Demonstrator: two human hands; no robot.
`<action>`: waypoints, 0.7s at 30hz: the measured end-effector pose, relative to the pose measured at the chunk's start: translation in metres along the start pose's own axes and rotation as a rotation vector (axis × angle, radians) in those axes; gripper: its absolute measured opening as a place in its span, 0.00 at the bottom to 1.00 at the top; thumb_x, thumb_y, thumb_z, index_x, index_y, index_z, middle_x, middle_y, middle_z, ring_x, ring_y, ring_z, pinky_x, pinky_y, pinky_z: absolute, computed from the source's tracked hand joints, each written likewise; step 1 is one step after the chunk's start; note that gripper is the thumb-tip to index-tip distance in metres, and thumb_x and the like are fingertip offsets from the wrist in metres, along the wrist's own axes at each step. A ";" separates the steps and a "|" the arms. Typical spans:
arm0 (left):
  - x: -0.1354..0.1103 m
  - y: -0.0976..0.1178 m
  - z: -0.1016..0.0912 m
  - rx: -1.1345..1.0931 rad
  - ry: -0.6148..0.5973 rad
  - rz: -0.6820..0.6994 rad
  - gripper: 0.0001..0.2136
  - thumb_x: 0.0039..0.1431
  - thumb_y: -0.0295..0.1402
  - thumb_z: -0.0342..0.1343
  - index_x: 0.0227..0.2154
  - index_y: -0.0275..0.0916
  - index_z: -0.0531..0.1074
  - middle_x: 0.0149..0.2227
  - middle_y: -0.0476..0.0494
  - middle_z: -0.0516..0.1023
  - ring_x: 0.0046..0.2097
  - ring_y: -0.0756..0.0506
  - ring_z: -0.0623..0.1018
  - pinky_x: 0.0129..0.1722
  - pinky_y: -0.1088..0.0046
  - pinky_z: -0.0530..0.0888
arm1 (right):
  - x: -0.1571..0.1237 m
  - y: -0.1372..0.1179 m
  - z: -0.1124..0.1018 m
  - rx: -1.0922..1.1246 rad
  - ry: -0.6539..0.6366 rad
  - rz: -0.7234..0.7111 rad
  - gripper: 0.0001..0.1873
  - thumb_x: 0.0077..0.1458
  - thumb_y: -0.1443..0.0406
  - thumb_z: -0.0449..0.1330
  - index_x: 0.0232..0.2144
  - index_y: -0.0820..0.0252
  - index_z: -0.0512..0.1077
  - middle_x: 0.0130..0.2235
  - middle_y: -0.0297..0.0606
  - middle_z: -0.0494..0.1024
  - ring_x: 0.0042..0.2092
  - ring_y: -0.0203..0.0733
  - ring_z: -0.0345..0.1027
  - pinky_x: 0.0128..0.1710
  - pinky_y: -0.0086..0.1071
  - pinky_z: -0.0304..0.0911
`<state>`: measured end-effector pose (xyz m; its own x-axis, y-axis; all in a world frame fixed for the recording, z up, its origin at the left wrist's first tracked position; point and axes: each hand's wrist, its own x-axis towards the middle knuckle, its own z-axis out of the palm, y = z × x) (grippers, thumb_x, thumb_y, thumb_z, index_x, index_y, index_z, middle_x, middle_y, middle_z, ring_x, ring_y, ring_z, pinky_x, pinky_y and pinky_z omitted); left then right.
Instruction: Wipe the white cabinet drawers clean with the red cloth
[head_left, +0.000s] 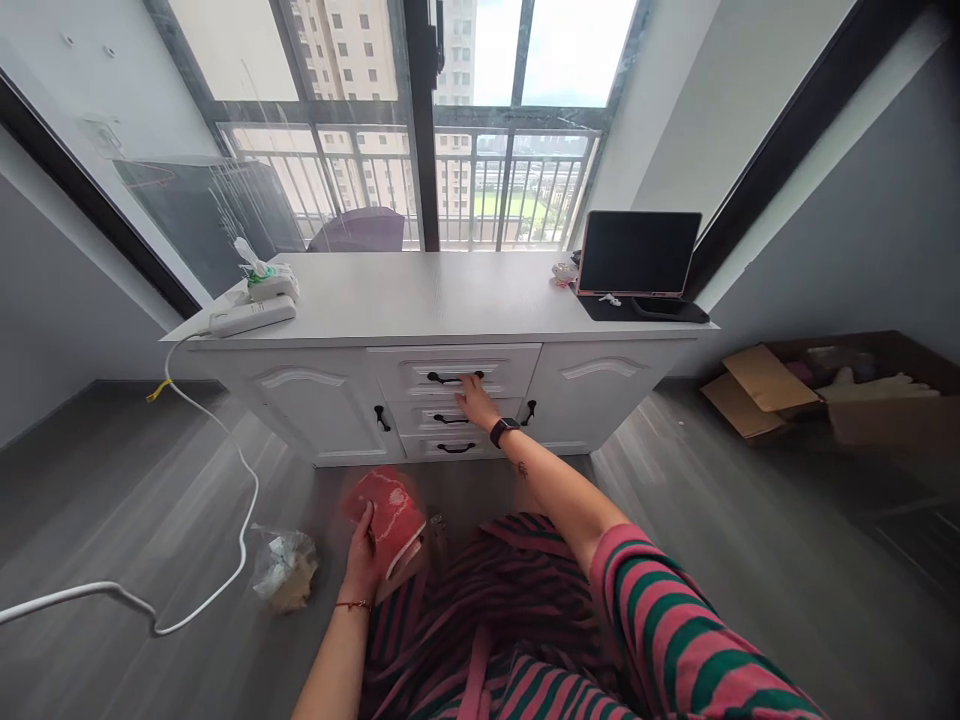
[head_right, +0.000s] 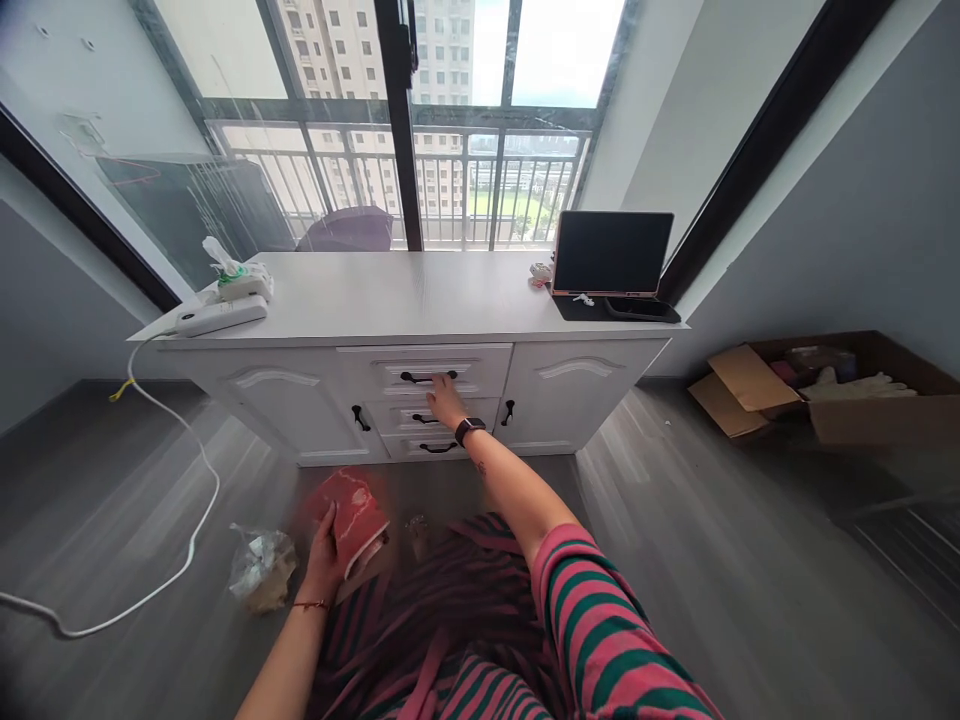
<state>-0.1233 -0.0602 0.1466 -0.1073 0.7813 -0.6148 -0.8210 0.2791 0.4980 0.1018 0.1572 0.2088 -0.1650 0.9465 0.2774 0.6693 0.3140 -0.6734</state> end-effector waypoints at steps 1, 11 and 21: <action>-0.002 -0.001 0.002 0.025 0.014 0.027 0.19 0.62 0.28 0.53 0.56 0.39 0.69 0.32 0.44 0.84 0.35 0.42 0.84 0.43 0.62 0.80 | -0.002 0.000 0.004 -0.008 -0.003 0.010 0.26 0.56 0.73 0.53 0.58 0.64 0.62 0.59 0.51 0.63 0.48 0.43 0.68 0.50 0.40 0.66; 0.000 -0.006 0.004 0.264 0.050 0.065 0.21 0.55 0.28 0.63 0.52 0.38 0.70 0.31 0.41 0.84 0.30 0.40 0.83 0.32 0.64 0.81 | -0.073 -0.012 0.025 -0.030 0.068 0.013 0.27 0.57 0.71 0.51 0.60 0.64 0.59 0.62 0.53 0.58 0.56 0.50 0.64 0.52 0.43 0.66; -0.038 -0.019 -0.001 0.251 0.039 0.105 0.31 0.47 0.20 0.65 0.55 0.47 0.69 0.38 0.46 0.84 0.43 0.38 0.83 0.43 0.64 0.80 | -0.138 -0.037 0.017 -0.006 0.043 0.060 0.29 0.57 0.71 0.51 0.61 0.61 0.59 0.62 0.51 0.60 0.55 0.52 0.67 0.49 0.46 0.70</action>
<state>-0.1045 -0.0956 0.1593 -0.2095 0.7927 -0.5725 -0.6399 0.3315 0.6933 0.0873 0.0163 0.1840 -0.0934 0.9594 0.2660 0.6814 0.2564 -0.6855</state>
